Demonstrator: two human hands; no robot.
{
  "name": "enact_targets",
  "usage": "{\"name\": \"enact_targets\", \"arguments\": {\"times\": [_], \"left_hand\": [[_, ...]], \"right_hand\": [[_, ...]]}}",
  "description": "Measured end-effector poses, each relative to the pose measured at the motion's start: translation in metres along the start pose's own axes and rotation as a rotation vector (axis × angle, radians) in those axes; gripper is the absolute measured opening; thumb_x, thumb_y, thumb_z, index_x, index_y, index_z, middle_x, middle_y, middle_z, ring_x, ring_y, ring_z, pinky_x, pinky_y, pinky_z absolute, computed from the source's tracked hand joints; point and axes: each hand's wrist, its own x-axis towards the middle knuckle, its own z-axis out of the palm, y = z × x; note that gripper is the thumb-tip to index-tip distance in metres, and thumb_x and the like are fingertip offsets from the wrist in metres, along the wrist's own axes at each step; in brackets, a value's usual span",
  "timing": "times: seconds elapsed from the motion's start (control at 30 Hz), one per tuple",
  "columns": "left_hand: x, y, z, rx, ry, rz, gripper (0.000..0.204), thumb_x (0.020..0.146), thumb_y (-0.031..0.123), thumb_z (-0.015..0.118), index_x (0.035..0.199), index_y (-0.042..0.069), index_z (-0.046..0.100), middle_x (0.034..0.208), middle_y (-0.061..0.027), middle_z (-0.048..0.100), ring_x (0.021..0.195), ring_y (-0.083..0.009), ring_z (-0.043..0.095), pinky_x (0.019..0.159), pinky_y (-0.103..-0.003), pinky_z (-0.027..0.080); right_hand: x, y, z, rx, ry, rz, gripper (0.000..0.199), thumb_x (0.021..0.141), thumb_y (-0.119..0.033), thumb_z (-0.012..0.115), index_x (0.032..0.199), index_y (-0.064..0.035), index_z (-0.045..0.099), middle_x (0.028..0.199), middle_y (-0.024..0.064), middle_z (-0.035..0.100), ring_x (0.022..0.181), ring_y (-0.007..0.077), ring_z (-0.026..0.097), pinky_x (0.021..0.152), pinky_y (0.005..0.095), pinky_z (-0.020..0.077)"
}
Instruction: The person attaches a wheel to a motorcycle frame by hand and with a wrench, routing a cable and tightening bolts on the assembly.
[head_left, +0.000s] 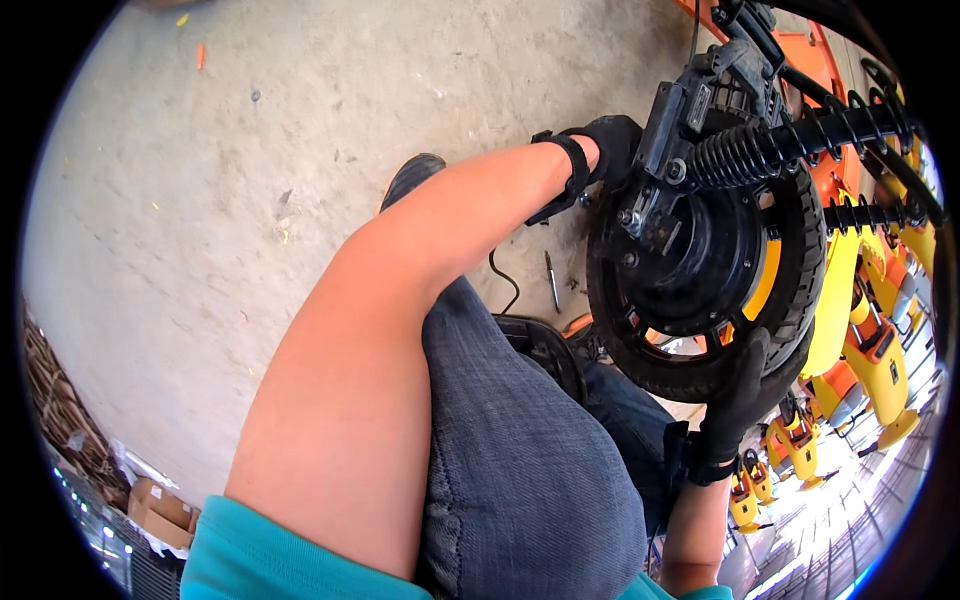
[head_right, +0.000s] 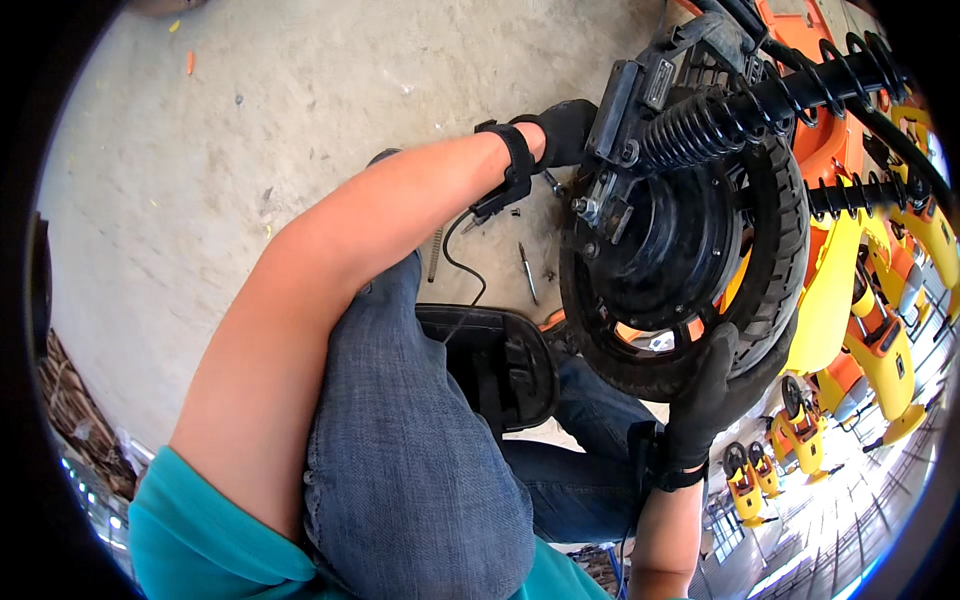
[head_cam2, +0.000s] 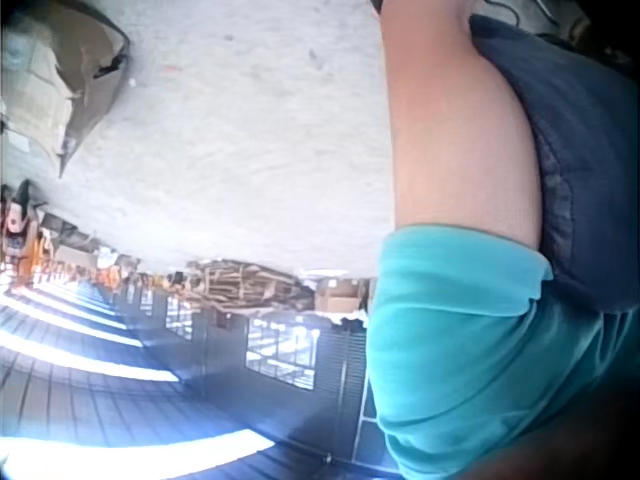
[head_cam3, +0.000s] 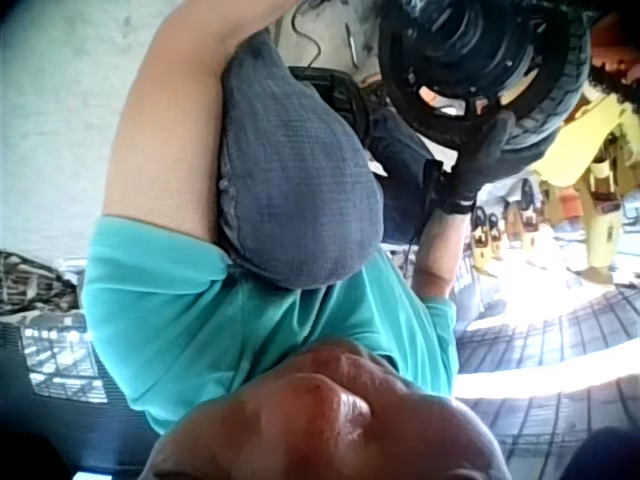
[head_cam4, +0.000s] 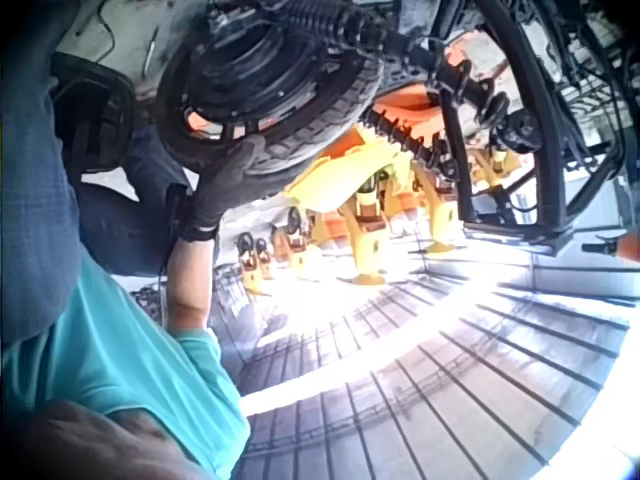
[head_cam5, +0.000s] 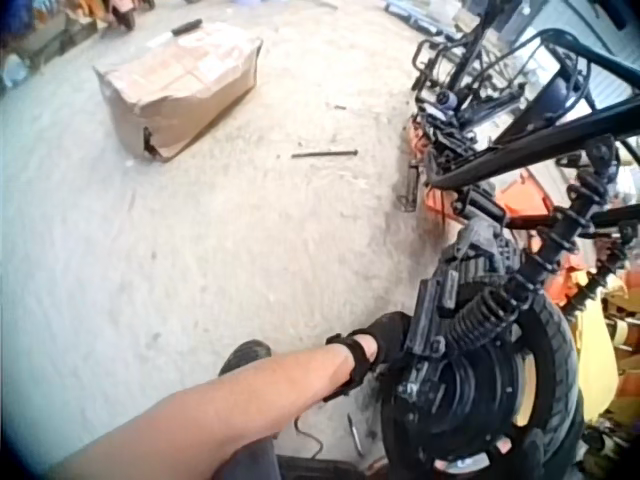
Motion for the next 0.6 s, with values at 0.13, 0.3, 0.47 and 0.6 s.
{"name": "enact_targets", "arguments": {"times": [0.13,0.3,0.47,0.6], "left_hand": [[0.001,-0.011,0.009,0.016,0.034,-0.032,0.025,0.069,0.019,0.066,0.091,0.007,0.07,0.091,-0.0212,0.067,0.09,-0.0391,0.063,0.077,-0.041,0.051],[-0.007,-0.005,0.009,-0.129,0.06,-0.059,0.029,0.074,0.026,0.069,0.091,0.003,0.069,0.087,-0.0221,0.067,0.085,-0.0388,0.064,0.074,-0.041,0.05],[-0.015,0.002,-0.004,-0.351,0.057,-0.233,0.025,0.08,0.023,0.064,0.094,0.003,0.07,0.085,-0.0183,0.069,0.078,-0.0291,0.066,0.073,-0.037,0.05],[-0.017,0.002,-0.008,-0.459,0.154,-0.265,0.025,0.082,0.021,0.061,0.097,0.004,0.071,0.081,-0.0154,0.07,0.073,-0.0222,0.066,0.071,-0.034,0.049]], "right_hand": [[0.001,0.001,0.003,0.001,0.011,-0.009,0.054,0.092,-0.024,0.057,0.135,0.0024,0.039,0.127,0.0169,0.052,0.114,0.025,0.052,0.099,0.036,0.0384],[-0.002,0.002,0.002,0.009,0.023,-0.01,0.054,0.092,-0.027,0.058,0.134,0.0018,0.04,0.125,0.0175,0.052,0.112,0.0256,0.053,0.096,0.0363,0.0412],[-0.001,0.005,0.004,0.024,0.05,-0.001,0.055,0.091,-0.026,0.057,0.135,0.0018,0.039,0.126,0.0193,0.052,0.111,0.0276,0.054,0.094,0.0371,0.0433],[0.0,0.001,0.004,0.129,0.026,0.071,0.061,0.087,-0.018,0.058,0.139,0.0047,0.035,0.133,0.0225,0.046,0.12,0.0304,0.049,0.103,0.0404,0.0378]]}}
